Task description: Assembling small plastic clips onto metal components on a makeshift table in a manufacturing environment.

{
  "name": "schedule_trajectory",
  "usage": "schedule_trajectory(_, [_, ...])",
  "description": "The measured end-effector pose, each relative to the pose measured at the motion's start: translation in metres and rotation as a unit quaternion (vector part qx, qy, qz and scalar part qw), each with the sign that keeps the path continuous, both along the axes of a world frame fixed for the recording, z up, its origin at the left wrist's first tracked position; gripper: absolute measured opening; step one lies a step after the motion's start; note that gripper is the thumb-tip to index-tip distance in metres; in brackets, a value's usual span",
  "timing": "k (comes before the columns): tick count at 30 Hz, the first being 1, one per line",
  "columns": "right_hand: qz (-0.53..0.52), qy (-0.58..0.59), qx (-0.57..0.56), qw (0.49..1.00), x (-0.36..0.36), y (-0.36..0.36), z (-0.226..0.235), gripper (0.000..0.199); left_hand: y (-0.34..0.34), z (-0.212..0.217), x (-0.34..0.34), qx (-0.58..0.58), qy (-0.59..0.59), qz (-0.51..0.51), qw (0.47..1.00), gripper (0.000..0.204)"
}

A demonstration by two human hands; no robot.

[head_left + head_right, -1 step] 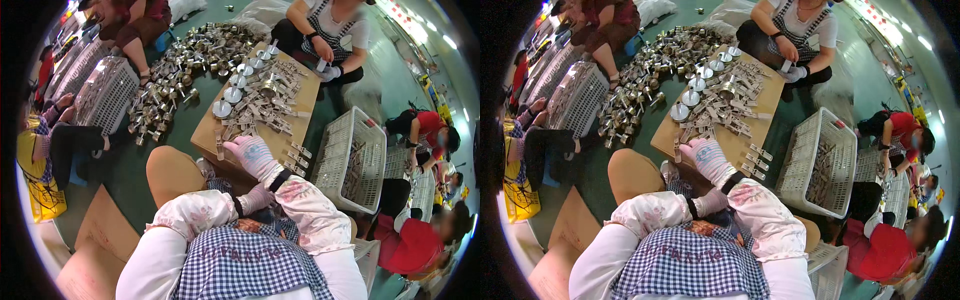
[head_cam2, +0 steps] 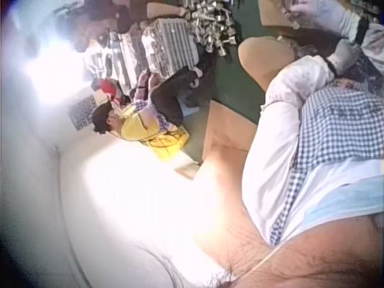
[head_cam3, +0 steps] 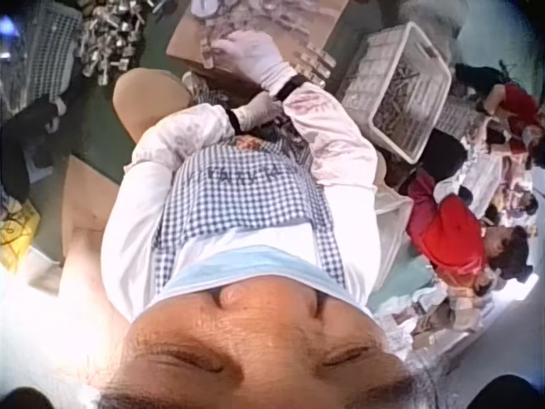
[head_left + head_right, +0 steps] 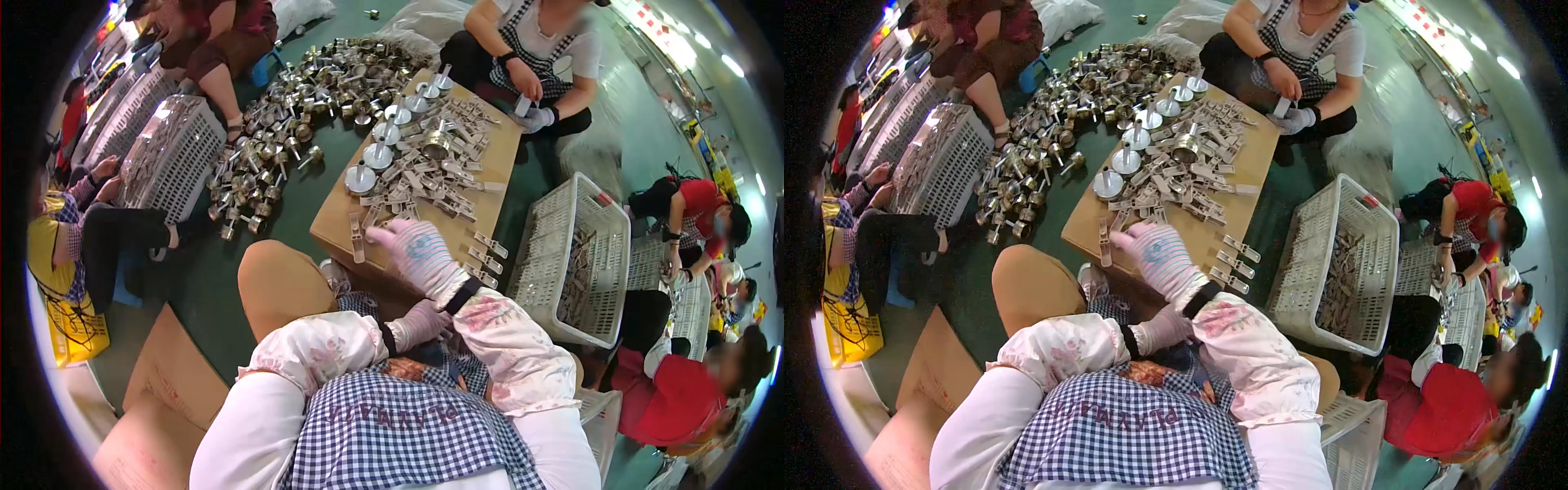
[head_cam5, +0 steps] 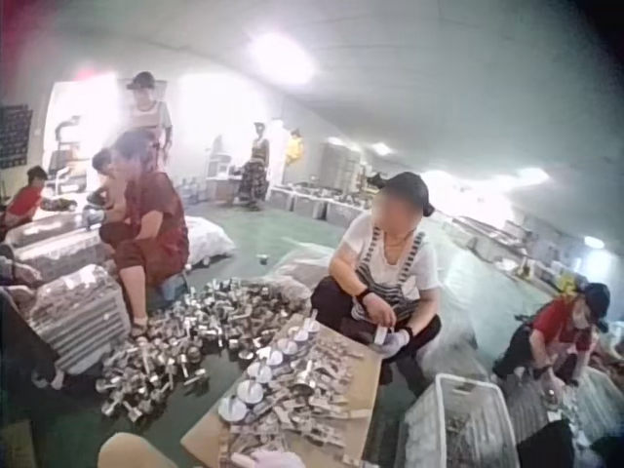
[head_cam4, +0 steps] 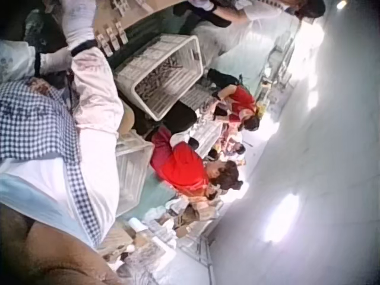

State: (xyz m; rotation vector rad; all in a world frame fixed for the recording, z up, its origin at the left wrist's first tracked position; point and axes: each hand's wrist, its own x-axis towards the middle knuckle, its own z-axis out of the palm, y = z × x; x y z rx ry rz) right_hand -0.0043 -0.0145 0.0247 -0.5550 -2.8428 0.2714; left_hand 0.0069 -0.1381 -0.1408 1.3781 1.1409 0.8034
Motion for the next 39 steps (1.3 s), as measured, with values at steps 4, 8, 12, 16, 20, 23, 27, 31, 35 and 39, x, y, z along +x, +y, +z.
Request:
schedule_trajectory(4, [-0.119, 0.211, -0.129, 0.962, 0.066, 0.024, 0.028, 0.05, 0.001, 0.046, -0.002, -0.322, -0.162, 0.062, 0.931, 0.049])
schedule_trajectory(8, [-0.278, 0.361, -0.246, 0.856, 0.123, 0.052, 0.031, 0.027, 0.005, 0.074, -0.013, -0.114, 0.005, 0.038, 0.993, 0.061])
schedule_trajectory(12, [-0.421, 0.356, -0.298, 0.779, 0.16, 0.064, 0.021, 0.019, 0.007, 0.071, -0.01, -0.265, -0.105, 0.042, 0.958, 0.052])
schedule_trajectory(16, [-0.371, 0.258, -0.087, 0.888, 0.159, 0.065, 0.005, 0.022, 0.003, 0.063, -0.004, -0.164, -0.08, 0.089, 0.979, 0.054])
schedule_trajectory(20, [-0.353, 0.188, -0.004, 0.916, 0.135, 0.077, -0.009, 0.021, 0.004, 0.065, -0.005, -0.216, 0.044, 0.059, 0.974, 0.054])
schedule_trajectory(23, [-0.349, 0.125, 0.031, 0.928, 0.121, 0.072, -0.012, 0.018, 0.006, 0.071, -0.007, -0.202, 0.045, 0.07, 0.976, 0.055])
schedule_trajectory(27, [-0.315, 0.051, -0.013, 0.948, 0.103, 0.044, -0.004, 0.02, 0.006, 0.074, -0.009, -0.201, 0.043, 0.051, 0.977, 0.054])
schedule_trajectory(31, [-0.307, 0.081, -0.112, 0.942, 0.093, 0.026, 0.009, 0.022, 0.004, 0.071, -0.005, -0.138, -0.013, 0.078, 0.987, 0.058])
schedule_trajectory(35, [-0.336, 0.189, -0.23, 0.894, 0.117, 0.048, 0.015, 0.024, 0.006, 0.073, -0.008, -0.166, 0.009, 0.058, 0.984, 0.062])
schedule_trajectory(39, [-0.389, 0.325, -0.368, 0.779, 0.166, 0.087, -0.008, 0.027, 0.006, 0.081, -0.012, -0.193, 0.047, 0.036, 0.979, 0.063])
